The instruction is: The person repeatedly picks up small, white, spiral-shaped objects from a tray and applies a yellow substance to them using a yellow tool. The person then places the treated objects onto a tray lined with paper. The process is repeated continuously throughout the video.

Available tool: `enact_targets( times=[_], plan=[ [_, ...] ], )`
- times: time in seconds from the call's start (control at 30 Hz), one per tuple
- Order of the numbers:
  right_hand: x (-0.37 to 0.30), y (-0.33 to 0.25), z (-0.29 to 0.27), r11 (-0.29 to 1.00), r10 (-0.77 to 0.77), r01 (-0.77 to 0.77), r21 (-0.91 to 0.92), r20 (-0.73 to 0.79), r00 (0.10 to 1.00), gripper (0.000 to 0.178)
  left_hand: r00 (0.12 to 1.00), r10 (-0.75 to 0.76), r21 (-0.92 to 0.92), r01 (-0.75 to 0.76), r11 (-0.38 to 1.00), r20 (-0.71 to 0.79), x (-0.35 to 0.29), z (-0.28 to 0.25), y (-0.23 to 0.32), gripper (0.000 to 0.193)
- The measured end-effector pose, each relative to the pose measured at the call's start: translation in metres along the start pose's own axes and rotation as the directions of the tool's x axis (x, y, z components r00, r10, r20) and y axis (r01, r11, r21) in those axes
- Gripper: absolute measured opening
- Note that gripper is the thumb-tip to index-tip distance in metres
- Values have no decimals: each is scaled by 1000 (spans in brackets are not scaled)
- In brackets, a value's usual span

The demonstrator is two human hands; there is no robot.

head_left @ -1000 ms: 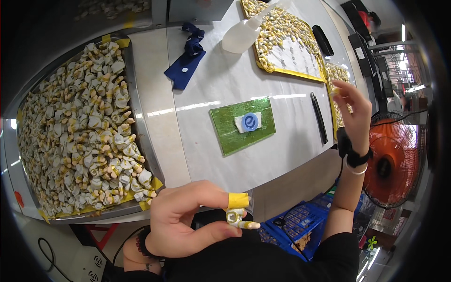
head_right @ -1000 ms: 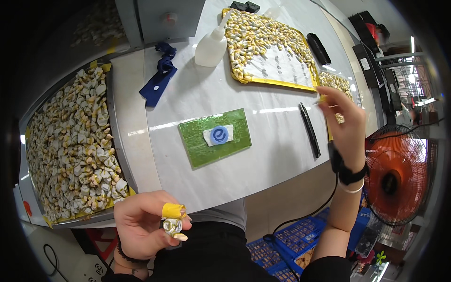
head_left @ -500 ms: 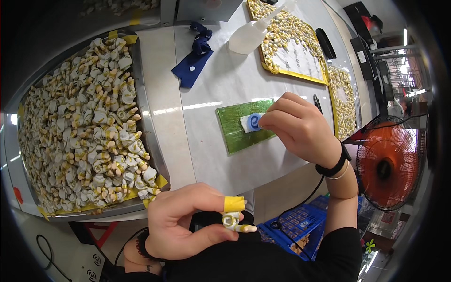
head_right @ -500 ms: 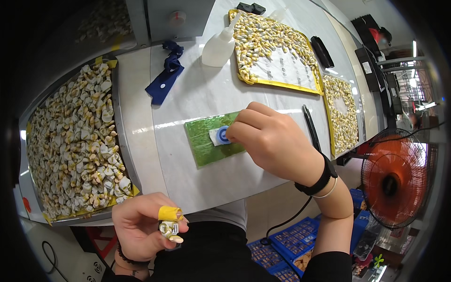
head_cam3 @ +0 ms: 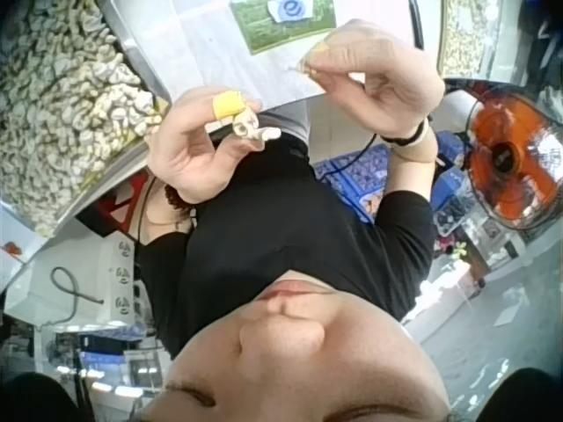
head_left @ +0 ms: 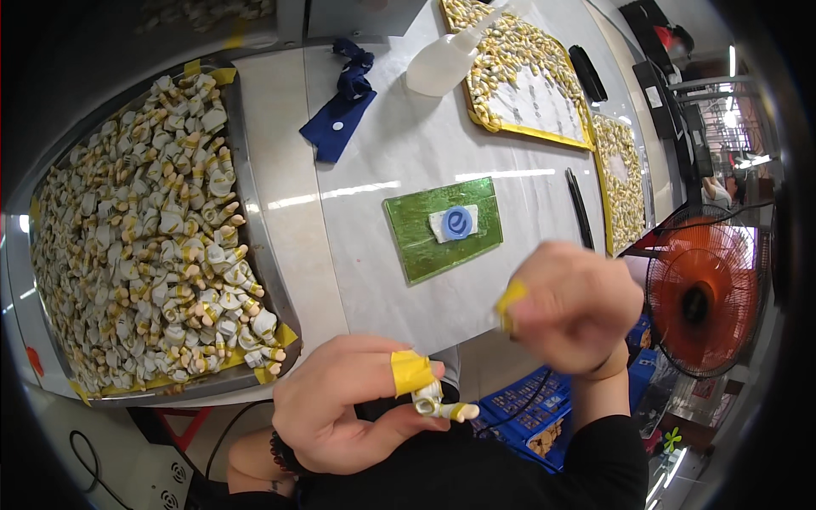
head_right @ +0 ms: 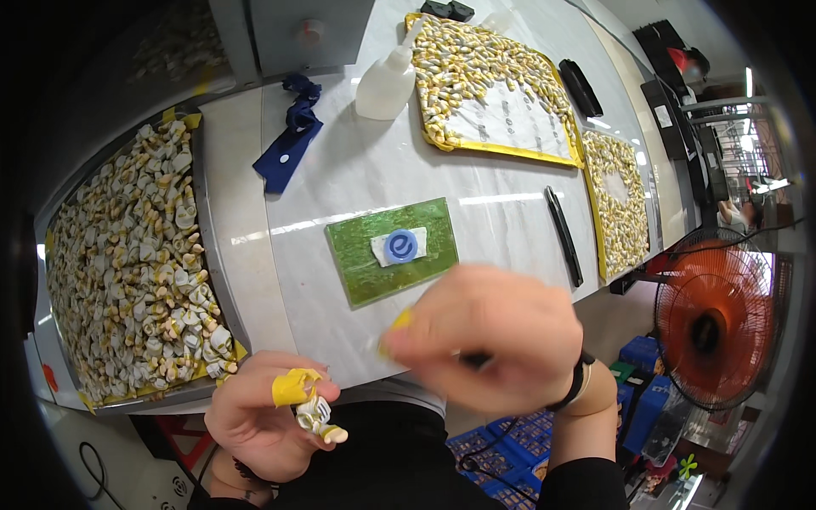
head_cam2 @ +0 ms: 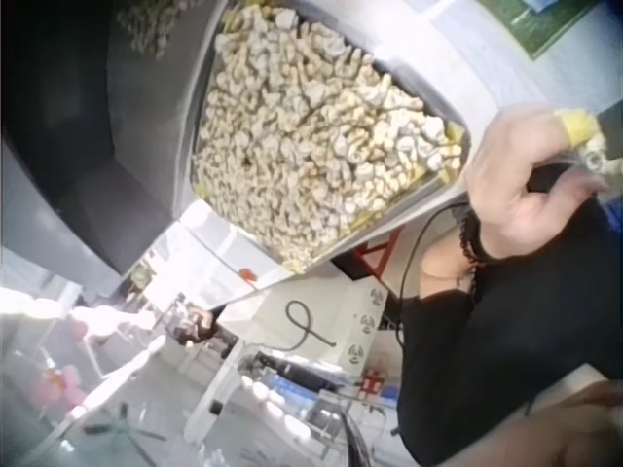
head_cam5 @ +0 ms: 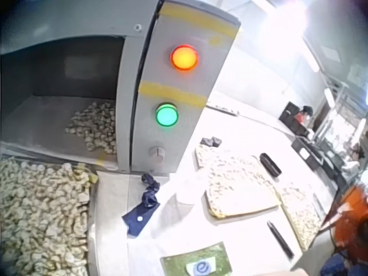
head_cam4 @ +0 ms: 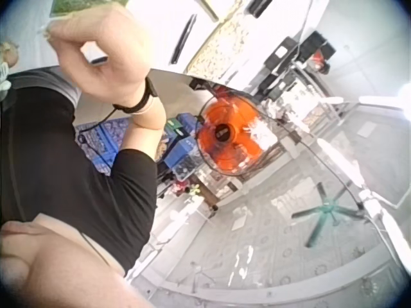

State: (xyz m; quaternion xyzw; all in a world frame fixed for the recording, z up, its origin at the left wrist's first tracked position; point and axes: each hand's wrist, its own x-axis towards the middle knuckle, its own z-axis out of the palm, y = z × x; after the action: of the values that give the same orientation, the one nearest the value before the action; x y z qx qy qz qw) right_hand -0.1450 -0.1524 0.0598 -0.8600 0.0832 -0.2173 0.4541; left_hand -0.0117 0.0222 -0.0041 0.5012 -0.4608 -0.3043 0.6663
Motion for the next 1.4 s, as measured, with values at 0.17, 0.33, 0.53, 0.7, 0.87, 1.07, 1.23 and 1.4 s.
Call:
enact_targets(
  times=[0.17,0.33,0.53,0.7,0.87,1.07,1.23,1.4],
  plan=[
    [-7,-13,14,989,-43,44,142,-8,999,25,996,32,-62,-37,997,-82,6,9,5,30],
    [-8,-9,20,977,-122,119,174,7,992,21,997,59,-65,-63,996,-56,7,9,3,28],
    [-8,-7,25,956,-139,127,265,28,990,14,992,119,46,-121,992,47,13,3,10,31],
    [-6,-12,25,953,-119,108,283,21,993,11,985,170,97,-173,980,35,9,2,9,33],
    [-7,-11,24,959,-135,125,255,24,991,10,980,196,107,-199,974,37,9,3,9,32],
    [-10,-11,27,976,-204,207,66,-52,978,15,989,144,161,-136,978,-40,15,10,10,37],
    [-13,-10,32,970,-235,239,48,-74,969,18,985,141,55,-136,989,-99,7,15,2,41],
    [-3,-7,10,971,-48,21,236,107,993,18,973,-227,-439,224,870,46,7,10,8,36]
  ],
)
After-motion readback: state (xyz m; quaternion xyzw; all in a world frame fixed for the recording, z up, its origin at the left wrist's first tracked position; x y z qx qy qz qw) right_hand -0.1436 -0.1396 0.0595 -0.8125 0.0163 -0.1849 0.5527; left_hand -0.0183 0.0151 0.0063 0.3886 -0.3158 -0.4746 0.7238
